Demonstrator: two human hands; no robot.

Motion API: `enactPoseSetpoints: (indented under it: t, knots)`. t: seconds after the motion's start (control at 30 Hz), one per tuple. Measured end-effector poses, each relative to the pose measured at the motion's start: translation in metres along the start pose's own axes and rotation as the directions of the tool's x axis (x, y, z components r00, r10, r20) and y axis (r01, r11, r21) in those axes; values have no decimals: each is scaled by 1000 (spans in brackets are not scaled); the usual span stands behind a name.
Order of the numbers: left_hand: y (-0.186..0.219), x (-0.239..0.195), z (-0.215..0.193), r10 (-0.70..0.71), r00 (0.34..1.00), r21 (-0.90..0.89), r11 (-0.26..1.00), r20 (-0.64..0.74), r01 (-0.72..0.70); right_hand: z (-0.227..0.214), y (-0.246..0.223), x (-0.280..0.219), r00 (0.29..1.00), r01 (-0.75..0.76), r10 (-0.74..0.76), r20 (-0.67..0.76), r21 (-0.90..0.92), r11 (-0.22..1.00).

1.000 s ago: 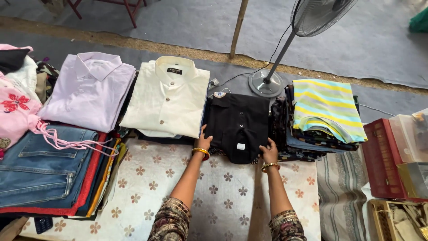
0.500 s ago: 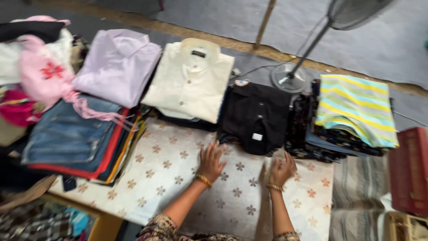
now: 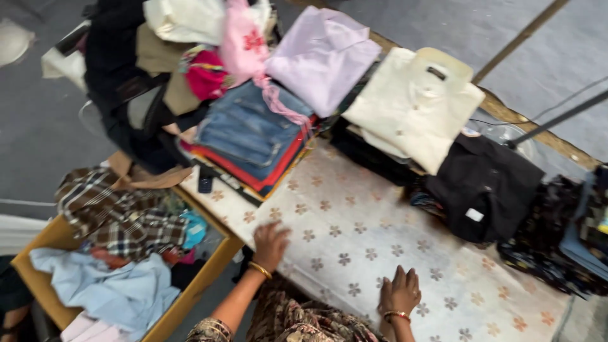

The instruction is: Fold various shirts and trousers on a table.

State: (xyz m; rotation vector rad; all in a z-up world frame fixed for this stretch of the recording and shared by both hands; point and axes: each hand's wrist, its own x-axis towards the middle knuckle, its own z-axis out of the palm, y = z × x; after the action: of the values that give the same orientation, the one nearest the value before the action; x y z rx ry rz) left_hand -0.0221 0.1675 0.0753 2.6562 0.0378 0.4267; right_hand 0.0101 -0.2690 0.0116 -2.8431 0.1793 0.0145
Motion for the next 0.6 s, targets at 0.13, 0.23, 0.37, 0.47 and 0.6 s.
enactPoseSetpoints:
  t: [0.13, 0.23, 0.37, 0.47, 0.6]
  knots:
    - [-117, -20, -59, -190, 967, 224, 948, -168, 225, 13, -19, 10, 999, 46, -46, -4, 48, 998]
    - [-236, -79, -49, -550, 758, 152, 765, -351, 625, 25, -23, 9, 997, 68, -67, -26, 30, 997]
    - [-294, -134, -86, -998, 52, 166, 56, 31, 985, 27, -38, -4, 999, 42, -43, 8, 10, 999]
    - [-302, -185, -79, -979, -136, 219, -101, 150, 970, 14, -55, -22, 998, 32, -32, 47, -8, 999]
    - [-286, -214, -61, -973, -177, -137, -197, 146, 971, 5, -69, -36, 994, 3, 2, 112, -43, 999]
